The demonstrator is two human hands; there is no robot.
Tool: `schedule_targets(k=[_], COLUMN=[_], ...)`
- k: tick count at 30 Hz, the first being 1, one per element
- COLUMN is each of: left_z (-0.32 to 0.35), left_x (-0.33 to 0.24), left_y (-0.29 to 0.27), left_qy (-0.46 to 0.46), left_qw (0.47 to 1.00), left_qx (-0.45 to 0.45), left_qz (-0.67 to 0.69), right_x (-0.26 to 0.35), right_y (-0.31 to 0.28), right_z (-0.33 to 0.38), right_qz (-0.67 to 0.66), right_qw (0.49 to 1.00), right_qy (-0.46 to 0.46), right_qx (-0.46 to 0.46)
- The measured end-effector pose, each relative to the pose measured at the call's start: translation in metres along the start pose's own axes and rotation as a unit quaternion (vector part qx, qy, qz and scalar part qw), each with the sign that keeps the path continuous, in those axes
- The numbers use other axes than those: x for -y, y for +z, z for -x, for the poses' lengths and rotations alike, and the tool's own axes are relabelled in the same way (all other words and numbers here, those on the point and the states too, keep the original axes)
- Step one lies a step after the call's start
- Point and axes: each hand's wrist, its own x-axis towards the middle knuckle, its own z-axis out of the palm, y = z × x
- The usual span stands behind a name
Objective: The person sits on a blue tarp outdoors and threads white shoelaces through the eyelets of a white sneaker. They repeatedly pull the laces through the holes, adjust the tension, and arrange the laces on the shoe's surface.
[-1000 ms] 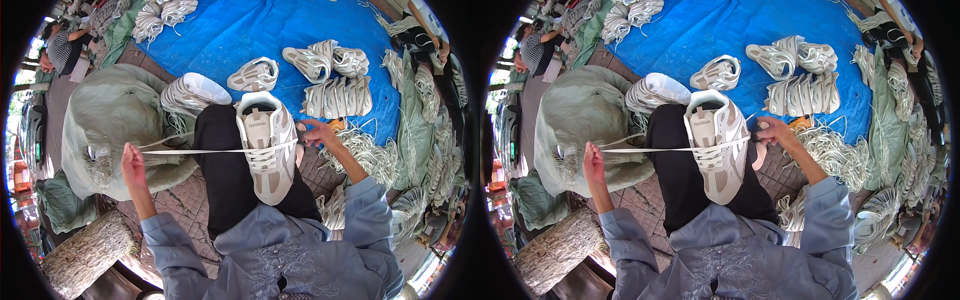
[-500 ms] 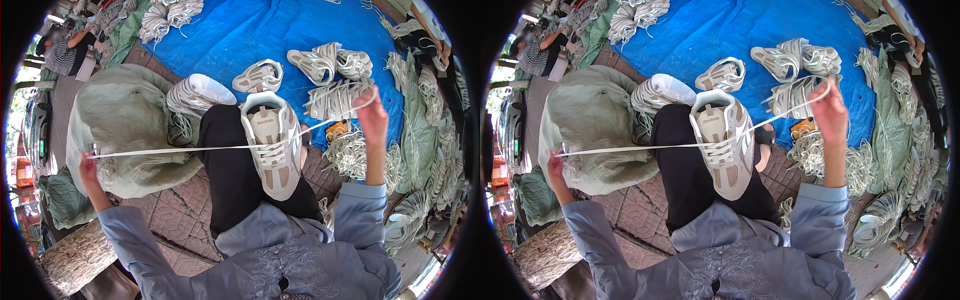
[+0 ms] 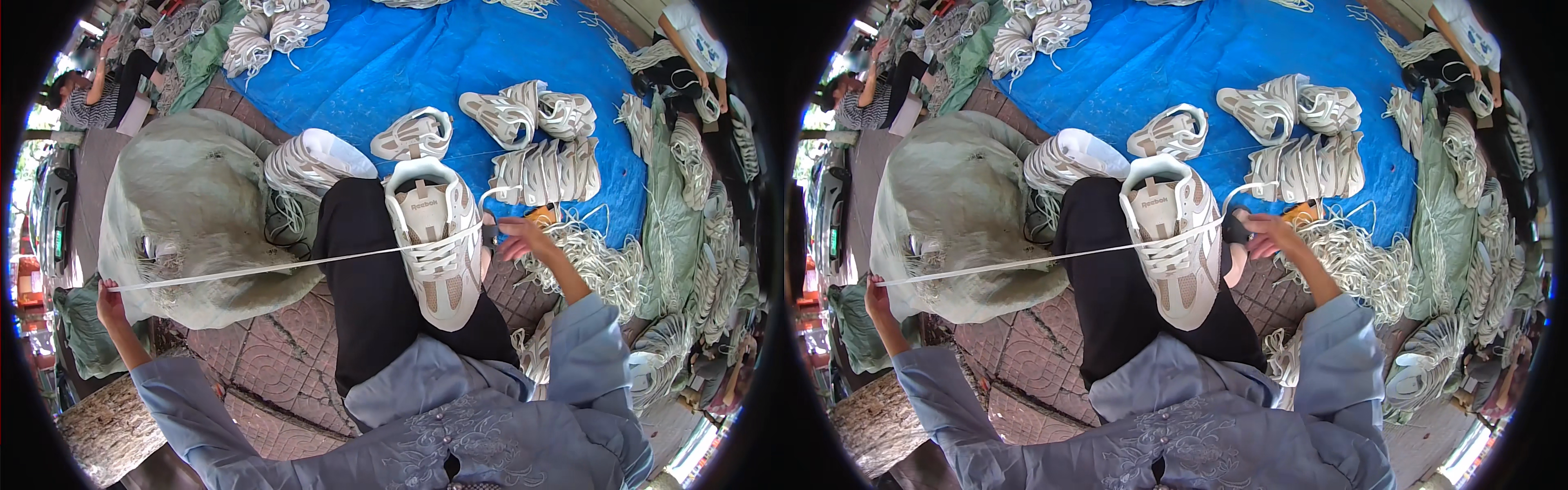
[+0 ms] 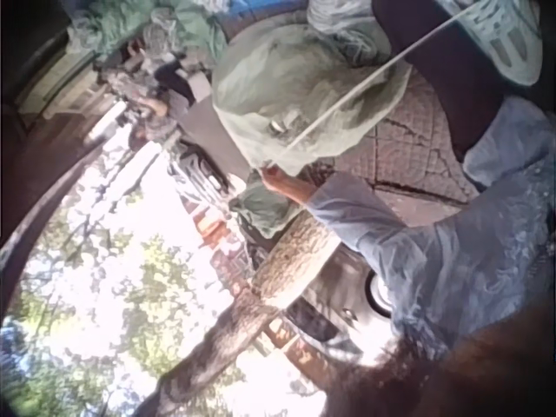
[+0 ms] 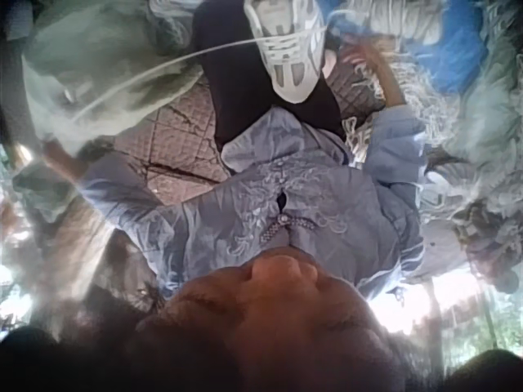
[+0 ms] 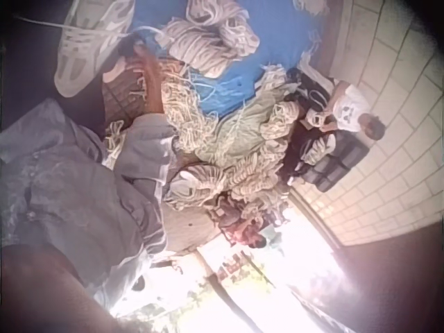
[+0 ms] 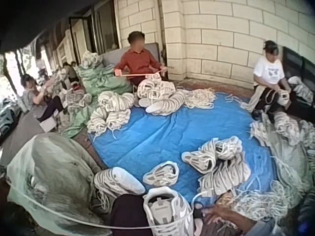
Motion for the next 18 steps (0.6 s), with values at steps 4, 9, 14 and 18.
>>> schedule_targets(k=[4, 9, 14, 18], left_z=[0.004, 0.012, 0.035, 0.059], left_x=[0.009, 0.024, 0.047, 0.063], left_y=[-0.010, -0.012, 0.002, 0.038], left_qy=[-0.026, -0.039, -0.049, -0.066], left_qw=[0.999, 0.999, 0.985, 0.985], left_qx=[0.044, -0.024, -0.165, -0.154], left_qz=[0.000, 0.008, 0.005, -0.039], right_x=[0.014, 0.051, 0.053, 0.052], right_y=[0.050, 0.023, -0.080, -0.205], right_z=[-0.017, -0.020, 0.028, 0.093], right_qz=[-0.323, -0.498, -0.477, -0.376], right_qw=[0.931, 0.796, 0.815, 0.875], right_qy=[-0.149, -0.324, -0.323, -0.304], right_qx=[0.078, 0.113, 0.064, -0.035])
